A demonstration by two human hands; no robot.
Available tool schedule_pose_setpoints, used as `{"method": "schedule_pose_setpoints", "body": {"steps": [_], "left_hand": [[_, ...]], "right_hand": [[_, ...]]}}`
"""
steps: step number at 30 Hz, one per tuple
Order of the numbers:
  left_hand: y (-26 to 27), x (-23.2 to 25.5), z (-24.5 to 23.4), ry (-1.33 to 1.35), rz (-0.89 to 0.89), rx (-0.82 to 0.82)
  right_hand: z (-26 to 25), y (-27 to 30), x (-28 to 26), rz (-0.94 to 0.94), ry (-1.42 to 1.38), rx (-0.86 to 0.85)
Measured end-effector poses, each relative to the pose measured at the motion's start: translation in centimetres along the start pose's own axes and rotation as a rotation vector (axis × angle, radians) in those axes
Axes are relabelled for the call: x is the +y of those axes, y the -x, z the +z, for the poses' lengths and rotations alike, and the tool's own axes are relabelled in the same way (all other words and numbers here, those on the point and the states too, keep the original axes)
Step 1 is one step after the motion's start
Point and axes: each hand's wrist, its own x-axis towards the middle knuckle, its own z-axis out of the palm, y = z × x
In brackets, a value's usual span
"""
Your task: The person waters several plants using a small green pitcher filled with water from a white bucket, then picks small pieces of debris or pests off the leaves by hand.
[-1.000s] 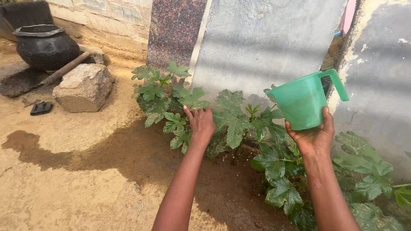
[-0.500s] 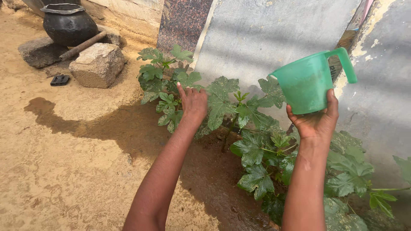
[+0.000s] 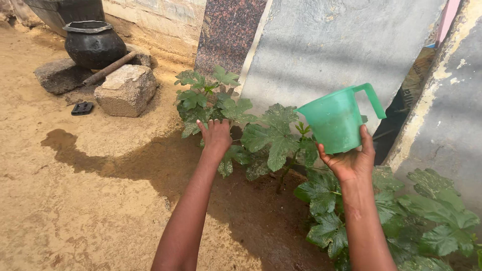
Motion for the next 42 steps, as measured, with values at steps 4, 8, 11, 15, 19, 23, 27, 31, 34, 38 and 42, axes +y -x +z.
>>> {"method": "schedule_pose_setpoints", "body": {"steps": [4,8,11,15,19,23,27,31,34,38,42], "left_hand": [[-4.1,-3.3,3.0,0.196,-0.039,-0.127],[-7.6,-6.0,6.5,0.373,-0.039,-0.252],[-10.0,-7.3,8.9,0.404,-0.012,-0.229],[-12.1,-7.6,11.7,0.483,0.073,-0.201],[-11.6,-7.8,13.3,0.518,0.177,-0.201],[-10.7,-8.2,12.0,0.579,0.193,-0.249],[-10.4,-8.6,10.7,0.824,0.136,-0.374],[-10.8,-7.0,11.9,1.162,0.133,-0.375],[-11.1,-5.6,12.5,1.331,-0.086,-0.468],[-11.8,-5.3,13.2,1.147,-0.106,-0.320],[-11.6,-6.7,13.8,1.105,-0.087,-0.308]], "right_hand": [[2.6,-1.1,4.5,0.043,-0.013,0.019],[5.2,-2.4,8.3,0.007,-0.012,-0.009],[6.6,-3.3,11.2,-0.008,-0.017,-0.021],[8.7,-4.7,14.7,-0.031,0.018,-0.016],[10.4,-5.5,18.1,-0.071,0.036,-0.010],[11.5,-5.4,20.9,-0.112,0.089,0.142],[11.7,-4.9,22.9,-0.091,0.135,0.141],[11.9,-4.4,24.1,-0.093,0.179,0.174],[12.2,-3.9,24.4,-0.088,0.148,0.173],[12.1,-2.6,24.3,-0.092,0.116,0.170],[11.5,-1.1,23.9,-0.093,0.126,0.182]]}}
